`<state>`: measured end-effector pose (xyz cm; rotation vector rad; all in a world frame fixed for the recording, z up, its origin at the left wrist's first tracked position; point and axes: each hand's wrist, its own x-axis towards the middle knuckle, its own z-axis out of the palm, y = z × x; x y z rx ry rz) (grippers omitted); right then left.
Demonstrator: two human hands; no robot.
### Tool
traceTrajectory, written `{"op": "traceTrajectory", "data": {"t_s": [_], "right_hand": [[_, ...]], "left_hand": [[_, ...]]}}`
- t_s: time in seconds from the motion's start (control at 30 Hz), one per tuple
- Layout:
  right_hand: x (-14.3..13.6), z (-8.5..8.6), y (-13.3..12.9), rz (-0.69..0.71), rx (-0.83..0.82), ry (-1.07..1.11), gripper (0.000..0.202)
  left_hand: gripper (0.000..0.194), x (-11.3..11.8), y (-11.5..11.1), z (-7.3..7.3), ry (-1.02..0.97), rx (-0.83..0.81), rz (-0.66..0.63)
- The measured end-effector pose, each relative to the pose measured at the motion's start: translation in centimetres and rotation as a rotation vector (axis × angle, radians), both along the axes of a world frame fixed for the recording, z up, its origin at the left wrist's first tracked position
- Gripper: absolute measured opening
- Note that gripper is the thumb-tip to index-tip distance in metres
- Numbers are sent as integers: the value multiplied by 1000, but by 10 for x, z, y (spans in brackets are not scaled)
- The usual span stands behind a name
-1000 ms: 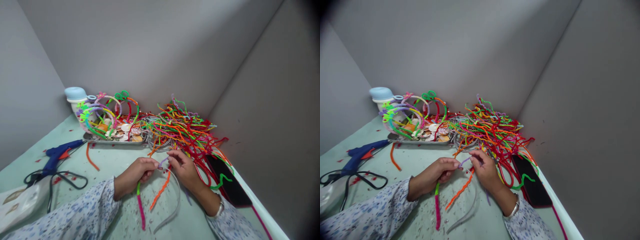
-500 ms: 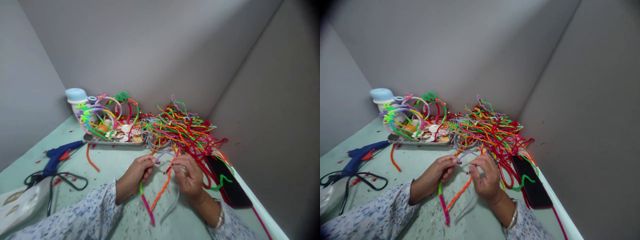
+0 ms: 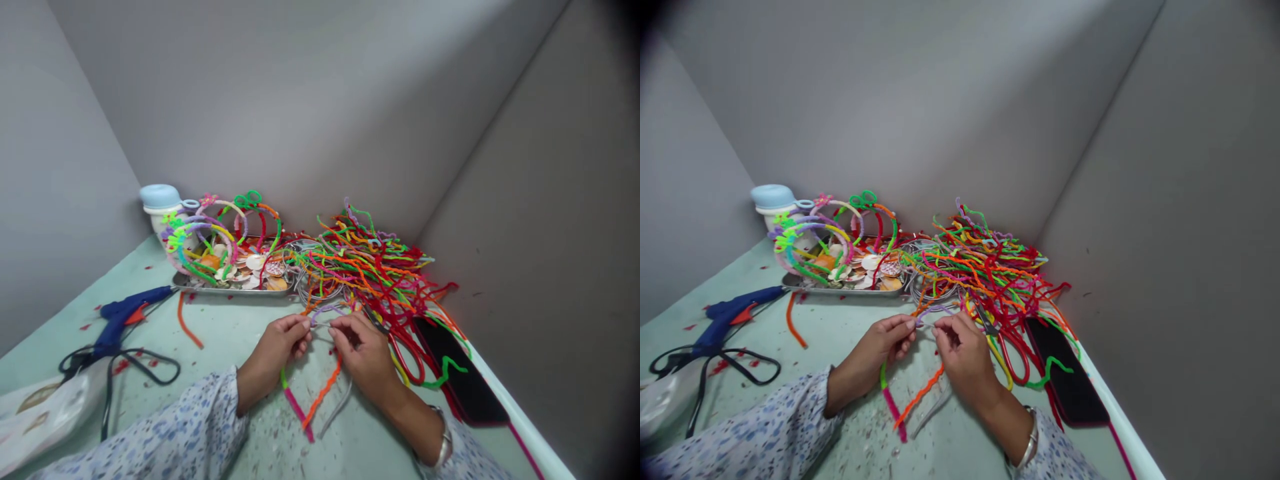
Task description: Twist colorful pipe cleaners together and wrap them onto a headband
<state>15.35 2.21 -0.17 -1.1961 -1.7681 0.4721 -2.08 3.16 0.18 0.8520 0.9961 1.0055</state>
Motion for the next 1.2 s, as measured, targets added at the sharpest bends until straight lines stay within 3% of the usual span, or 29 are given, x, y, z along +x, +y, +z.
{"op": "traceTrajectory", "data": {"t_s": [0.37,0.93,1.2], "right_hand": [[-1,2,1,25,-88,0,12],[-5,0,-4,9,-30,-63,14],[-2,-5,-1,37,-41,-49,15]], "left_hand": [[34,-2,0,-5,67,12,-7],[23,-1,-3,-3,131,87,-16],[28,1,-3,-4,179,93,0]]}}
